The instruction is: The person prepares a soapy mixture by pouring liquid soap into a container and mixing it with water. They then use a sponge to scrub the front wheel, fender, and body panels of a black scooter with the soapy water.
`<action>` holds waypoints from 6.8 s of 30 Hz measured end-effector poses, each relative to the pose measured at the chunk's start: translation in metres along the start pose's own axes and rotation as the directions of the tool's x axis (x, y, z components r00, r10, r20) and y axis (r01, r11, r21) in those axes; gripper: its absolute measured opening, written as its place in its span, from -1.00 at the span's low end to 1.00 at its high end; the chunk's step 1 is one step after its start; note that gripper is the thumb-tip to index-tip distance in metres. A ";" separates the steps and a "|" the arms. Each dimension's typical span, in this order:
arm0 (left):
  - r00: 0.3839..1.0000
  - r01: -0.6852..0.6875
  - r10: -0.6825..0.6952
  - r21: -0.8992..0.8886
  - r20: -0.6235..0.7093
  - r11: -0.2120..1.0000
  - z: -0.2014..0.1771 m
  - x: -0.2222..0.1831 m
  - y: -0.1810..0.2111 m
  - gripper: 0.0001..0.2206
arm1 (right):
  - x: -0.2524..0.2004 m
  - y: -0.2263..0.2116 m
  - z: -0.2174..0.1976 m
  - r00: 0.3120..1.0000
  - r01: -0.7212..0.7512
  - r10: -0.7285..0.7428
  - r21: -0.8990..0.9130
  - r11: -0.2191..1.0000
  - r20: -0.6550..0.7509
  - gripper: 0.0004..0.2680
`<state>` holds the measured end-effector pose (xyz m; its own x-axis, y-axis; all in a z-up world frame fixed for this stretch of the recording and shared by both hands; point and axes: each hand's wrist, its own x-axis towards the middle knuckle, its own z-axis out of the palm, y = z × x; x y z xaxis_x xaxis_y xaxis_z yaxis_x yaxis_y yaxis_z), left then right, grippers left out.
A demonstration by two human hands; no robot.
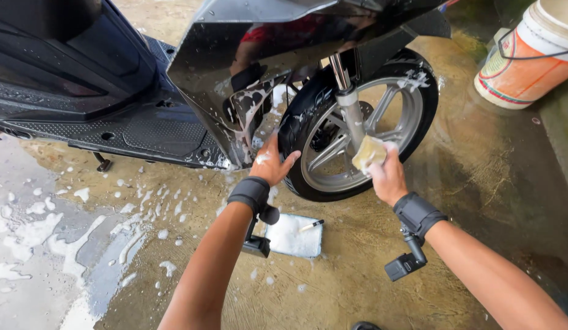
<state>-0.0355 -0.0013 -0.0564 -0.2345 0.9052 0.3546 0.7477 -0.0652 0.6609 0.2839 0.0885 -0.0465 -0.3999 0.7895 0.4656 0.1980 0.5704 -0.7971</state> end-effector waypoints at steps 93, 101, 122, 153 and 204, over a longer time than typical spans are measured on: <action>0.965 -0.257 0.252 -0.085 -0.071 0.963 -0.097 -0.017 0.049 -0.46 | 0.152 -0.185 0.092 0.716 0.691 -0.561 -0.533 0.488 0.415 -0.82; 0.950 -0.292 0.285 -0.043 -0.130 0.955 -0.095 -0.002 0.065 -0.31 | 0.140 -0.186 0.064 0.670 0.531 -0.729 -0.776 0.341 0.138 -0.86; 0.961 -0.176 0.169 -0.016 -0.221 0.984 -0.066 0.038 0.084 -0.25 | 0.130 -0.183 0.063 0.725 0.558 -0.662 -0.726 0.401 0.191 -0.83; 0.969 -0.175 0.175 0.015 -0.177 0.984 -0.060 0.015 0.050 -0.35 | 0.183 -0.156 0.141 0.790 0.572 -0.468 -0.749 0.334 0.395 -0.82; 0.950 -0.299 0.284 0.114 0.130 0.948 -0.039 -0.012 0.042 -0.24 | 0.077 -0.049 -0.011 0.853 0.466 -0.498 -0.656 0.594 0.155 -0.71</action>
<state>-0.0256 -0.0320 -0.0068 0.0703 0.8959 0.4387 0.8490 -0.2846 0.4451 0.2533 0.1237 0.0332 -0.5785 0.3545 0.7346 0.5183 0.8552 -0.0045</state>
